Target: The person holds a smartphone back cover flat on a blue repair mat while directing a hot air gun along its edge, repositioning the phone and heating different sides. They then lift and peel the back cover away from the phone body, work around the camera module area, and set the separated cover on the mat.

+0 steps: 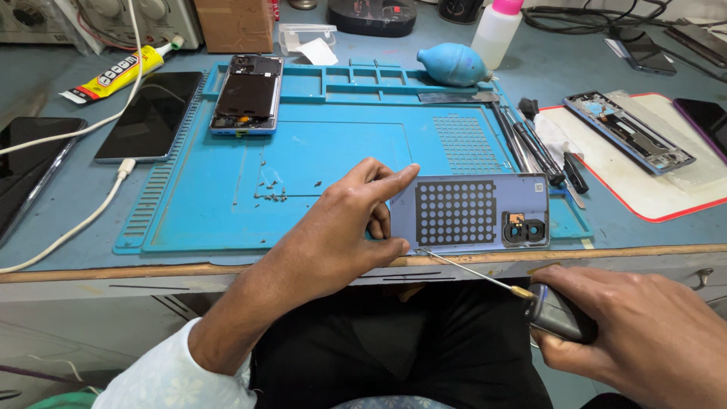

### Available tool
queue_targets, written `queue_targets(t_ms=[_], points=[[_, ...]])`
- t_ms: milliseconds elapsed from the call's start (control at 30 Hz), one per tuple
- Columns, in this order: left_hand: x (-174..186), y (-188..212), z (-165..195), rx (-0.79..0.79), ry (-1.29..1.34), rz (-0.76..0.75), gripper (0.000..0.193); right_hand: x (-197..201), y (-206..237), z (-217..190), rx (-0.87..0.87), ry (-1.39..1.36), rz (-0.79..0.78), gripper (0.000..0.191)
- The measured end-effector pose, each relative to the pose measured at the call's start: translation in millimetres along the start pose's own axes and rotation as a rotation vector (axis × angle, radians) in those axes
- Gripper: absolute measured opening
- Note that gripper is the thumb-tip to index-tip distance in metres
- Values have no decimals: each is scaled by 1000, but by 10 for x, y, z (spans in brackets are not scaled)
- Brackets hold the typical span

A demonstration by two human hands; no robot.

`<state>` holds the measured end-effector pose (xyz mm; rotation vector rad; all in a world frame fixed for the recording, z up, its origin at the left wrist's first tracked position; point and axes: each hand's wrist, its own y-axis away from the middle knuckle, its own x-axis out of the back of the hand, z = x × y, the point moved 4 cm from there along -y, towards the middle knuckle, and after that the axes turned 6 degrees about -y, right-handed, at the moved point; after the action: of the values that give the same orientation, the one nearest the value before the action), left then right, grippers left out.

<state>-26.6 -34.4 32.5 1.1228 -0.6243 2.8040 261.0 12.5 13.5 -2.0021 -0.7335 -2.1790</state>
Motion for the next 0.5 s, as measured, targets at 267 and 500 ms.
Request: queue_targets(t_ms=[267, 500], points=[[-18, 13, 10, 9, -18, -7, 82, -134, -26, 17, -26, -39, -6, 72], [-45, 81, -16, -105, -122, 105, 74, -86, -4, 130, 234, -506, 227, 59]])
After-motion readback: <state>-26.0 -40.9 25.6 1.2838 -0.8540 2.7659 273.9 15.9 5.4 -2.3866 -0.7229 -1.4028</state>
